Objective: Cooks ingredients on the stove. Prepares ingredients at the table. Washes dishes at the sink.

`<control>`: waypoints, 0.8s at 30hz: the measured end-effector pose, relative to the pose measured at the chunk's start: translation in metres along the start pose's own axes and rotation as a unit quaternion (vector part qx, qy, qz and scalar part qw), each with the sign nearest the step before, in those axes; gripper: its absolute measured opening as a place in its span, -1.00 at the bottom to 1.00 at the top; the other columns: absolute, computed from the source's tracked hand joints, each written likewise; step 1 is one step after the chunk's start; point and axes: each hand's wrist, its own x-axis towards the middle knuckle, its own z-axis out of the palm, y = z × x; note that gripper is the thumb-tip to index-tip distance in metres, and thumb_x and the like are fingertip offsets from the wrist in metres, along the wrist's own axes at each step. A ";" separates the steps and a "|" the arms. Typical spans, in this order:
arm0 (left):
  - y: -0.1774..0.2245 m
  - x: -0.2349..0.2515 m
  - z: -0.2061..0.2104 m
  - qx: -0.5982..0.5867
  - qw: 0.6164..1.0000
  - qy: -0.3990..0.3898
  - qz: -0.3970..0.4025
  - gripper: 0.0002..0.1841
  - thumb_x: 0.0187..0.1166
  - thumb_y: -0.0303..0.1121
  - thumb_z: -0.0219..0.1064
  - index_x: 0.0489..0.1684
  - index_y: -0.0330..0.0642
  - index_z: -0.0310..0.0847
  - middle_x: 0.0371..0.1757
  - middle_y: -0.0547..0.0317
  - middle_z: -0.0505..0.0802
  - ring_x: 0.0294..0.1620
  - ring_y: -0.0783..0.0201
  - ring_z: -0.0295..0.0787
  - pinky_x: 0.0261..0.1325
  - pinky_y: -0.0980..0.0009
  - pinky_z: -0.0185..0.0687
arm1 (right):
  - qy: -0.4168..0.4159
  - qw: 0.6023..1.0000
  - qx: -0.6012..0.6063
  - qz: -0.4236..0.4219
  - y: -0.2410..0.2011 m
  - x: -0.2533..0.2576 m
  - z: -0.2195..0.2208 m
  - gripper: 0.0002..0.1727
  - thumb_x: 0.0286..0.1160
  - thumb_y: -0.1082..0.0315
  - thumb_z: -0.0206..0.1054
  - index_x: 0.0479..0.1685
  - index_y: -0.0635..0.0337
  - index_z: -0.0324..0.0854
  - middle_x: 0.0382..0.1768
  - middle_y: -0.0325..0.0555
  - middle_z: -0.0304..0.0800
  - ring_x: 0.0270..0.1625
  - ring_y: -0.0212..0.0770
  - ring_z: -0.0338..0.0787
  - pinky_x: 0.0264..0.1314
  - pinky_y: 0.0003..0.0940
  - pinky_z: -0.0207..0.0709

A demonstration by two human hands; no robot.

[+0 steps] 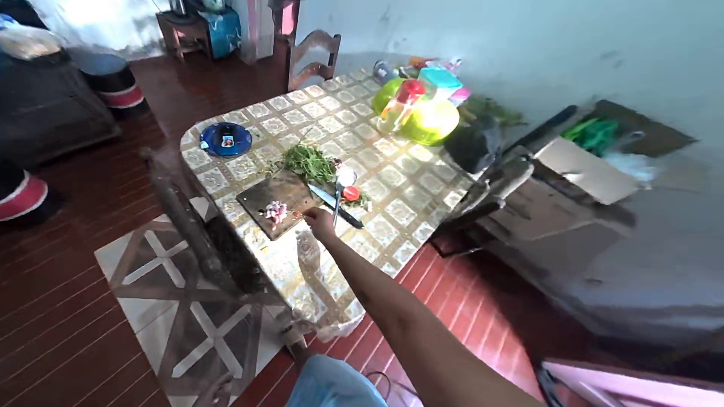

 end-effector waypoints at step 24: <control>0.257 0.286 0.090 0.282 0.955 0.085 0.040 -0.71 0.77 -0.41 0.18 0.26 -0.41 0.65 0.33 -0.31 0.73 0.39 -0.14 0.70 0.53 0.03 0.53 | -0.138 0.942 -0.122 -0.280 0.016 0.088 -0.004 -0.61 0.57 0.36 0.40 0.33 0.29 0.68 0.32 0.27 0.69 0.40 0.19 0.71 0.45 0.07 0.60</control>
